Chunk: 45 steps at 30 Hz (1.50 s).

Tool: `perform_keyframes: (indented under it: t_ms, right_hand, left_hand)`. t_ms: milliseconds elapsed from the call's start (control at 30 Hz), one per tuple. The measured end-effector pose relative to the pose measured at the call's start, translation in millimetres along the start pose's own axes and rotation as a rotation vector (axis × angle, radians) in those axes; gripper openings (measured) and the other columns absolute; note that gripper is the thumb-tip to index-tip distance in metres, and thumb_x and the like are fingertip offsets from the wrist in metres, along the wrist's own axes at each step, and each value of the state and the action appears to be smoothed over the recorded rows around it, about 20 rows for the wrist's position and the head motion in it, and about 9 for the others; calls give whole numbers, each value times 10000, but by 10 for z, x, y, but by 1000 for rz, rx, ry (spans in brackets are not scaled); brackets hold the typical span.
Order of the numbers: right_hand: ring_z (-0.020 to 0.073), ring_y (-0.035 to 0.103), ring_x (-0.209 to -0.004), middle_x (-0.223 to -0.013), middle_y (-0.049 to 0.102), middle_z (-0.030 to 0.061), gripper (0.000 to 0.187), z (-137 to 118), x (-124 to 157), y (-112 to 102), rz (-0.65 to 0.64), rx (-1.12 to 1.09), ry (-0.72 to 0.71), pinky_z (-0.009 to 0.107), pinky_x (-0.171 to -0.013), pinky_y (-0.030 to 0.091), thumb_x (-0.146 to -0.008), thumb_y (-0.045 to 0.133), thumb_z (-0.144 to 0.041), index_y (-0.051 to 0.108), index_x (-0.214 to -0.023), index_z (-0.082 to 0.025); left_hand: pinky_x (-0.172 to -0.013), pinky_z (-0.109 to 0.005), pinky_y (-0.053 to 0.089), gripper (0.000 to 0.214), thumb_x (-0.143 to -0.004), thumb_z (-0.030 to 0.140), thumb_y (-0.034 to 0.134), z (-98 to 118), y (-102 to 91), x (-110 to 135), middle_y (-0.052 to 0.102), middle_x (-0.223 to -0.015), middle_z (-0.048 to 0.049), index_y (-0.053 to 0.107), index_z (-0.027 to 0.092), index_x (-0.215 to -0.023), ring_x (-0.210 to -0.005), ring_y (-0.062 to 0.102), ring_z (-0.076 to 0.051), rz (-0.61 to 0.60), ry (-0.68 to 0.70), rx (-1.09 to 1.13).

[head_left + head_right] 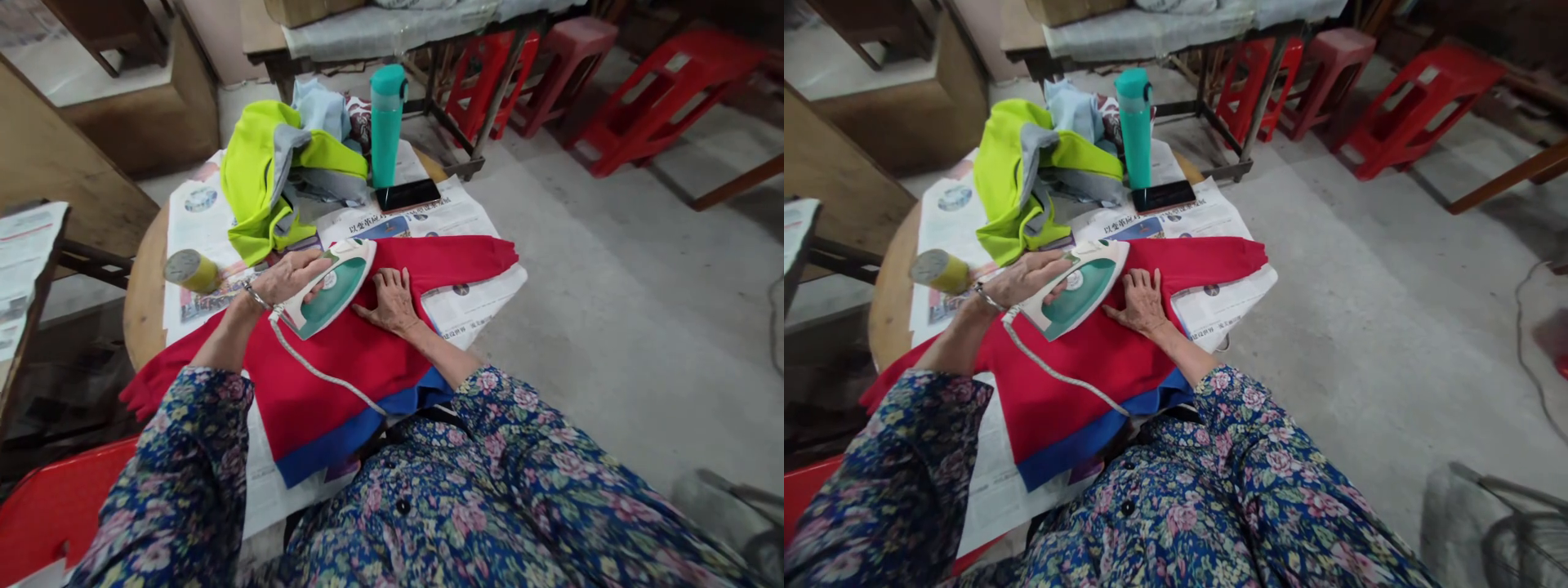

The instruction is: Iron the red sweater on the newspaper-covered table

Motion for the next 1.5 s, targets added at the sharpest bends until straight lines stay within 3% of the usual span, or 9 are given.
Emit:
perform_keyframes:
  t_ms: [167, 367, 500, 667, 833, 1000, 1100, 1233, 1500]
  right_hand:
    - [447, 556, -1384, -1440, 659, 259, 660, 3, -3, 19, -15, 7, 6, 747, -1340, 216, -993, 630, -676, 673, -1362, -130]
    - [455, 540, -1385, -1452, 651, 266, 637, 10, -6, 32, -14, 8, -14, 762, -1318, 230, -1030, 565, -688, 686, -1319, -134]
    - [459, 544, -1369, -1430, 659, 260, 667, 1, -10, 10, -4, 17, -18, 766, -1308, 248, -1013, 591, -709, 681, -1335, -132]
    - [458, 544, -1375, -1449, 649, 269, 682, -28, -12, -22, -2, 24, -23, 759, -1312, 254, -998, 627, -700, 685, -1345, -117]
    - [459, 514, -1410, -1487, 635, 255, 653, -24, -14, -10, -25, 13, -30, 764, -1320, 229, -1026, 583, -654, 666, -1401, -126]
    - [463, 500, -1420, -1496, 634, 256, 555, -4, -5, -7, -9, -30, -48, 783, -1319, 206, -1066, 526, -542, 656, -1400, -118]
    - [442, 511, -1420, -1495, 638, 249, 482, -2, -2, -32, -12, -32, -40, 762, -1322, 225, -1074, 517, -458, 658, -1387, -120]
    - [422, 499, -1449, -1522, 630, 239, 464, 2, -6, -51, -35, -11, -24, 746, -1332, 219, -1073, 509, -427, 652, -1397, -129]
    - [429, 463, -1505, -1602, 590, 243, 515, 20, -9, -4, -41, 27, -35, 759, -1323, 209, -1077, 488, -479, 626, -1431, -130]
  left_hand:
    - [-468, -148, 368, 450, -1070, 125, 557, 62, 48, -156, 550, -499, 57, 577, 194, -627, -408, 463, -56, -91, 5, 45]
    - [-447, -172, 357, 417, -1119, 194, 500, -107, 54, -82, 532, -553, 82, 512, 225, -703, -397, 476, -56, 155, -86, 209]
    - [-437, -198, 394, 367, -1124, 240, 443, -297, 14, 61, 511, -557, 87, 474, 243, -759, -390, 476, -78, 424, -164, 272]
    - [-417, -212, 406, 269, -1045, 380, 567, -573, 24, 591, 534, -547, 75, 526, 233, -824, -408, 489, -101, 648, -282, 388]
    - [-436, -257, 427, 501, -863, 701, 733, -823, 201, 1354, 584, -581, 44, 524, 254, -776, -474, 526, -141, 614, -287, 349]
    - [-516, -307, 480, 493, -939, 707, 631, -868, 474, 1785, 601, -560, -12, 591, 278, -700, -557, 583, -208, 440, -173, 131]
    - [-548, -305, 486, 461, -972, 665, 600, -796, 627, 1750, 598, -543, -6, 597, 284, -712, -553, 591, -205, 322, -114, 106]
    - [-594, -290, 507, 472, -990, 650, 563, -698, 746, 1448, 595, -524, 9, 573, 268, -714, -507, 562, -168, 244, -38, 165]
    - [-426, -256, 400, 407, -977, 532, 666, -667, 525, 611, 548, -540, 38, 510, 254, -723, -411, 498, -126, 431, -81, 383]
Point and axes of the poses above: each hand's wrist, its own x-axis away from the middle knuckle, its own y-axis out of the palm, z = x × y, the point moved 3 cm from there along -x, towards the middle knuckle
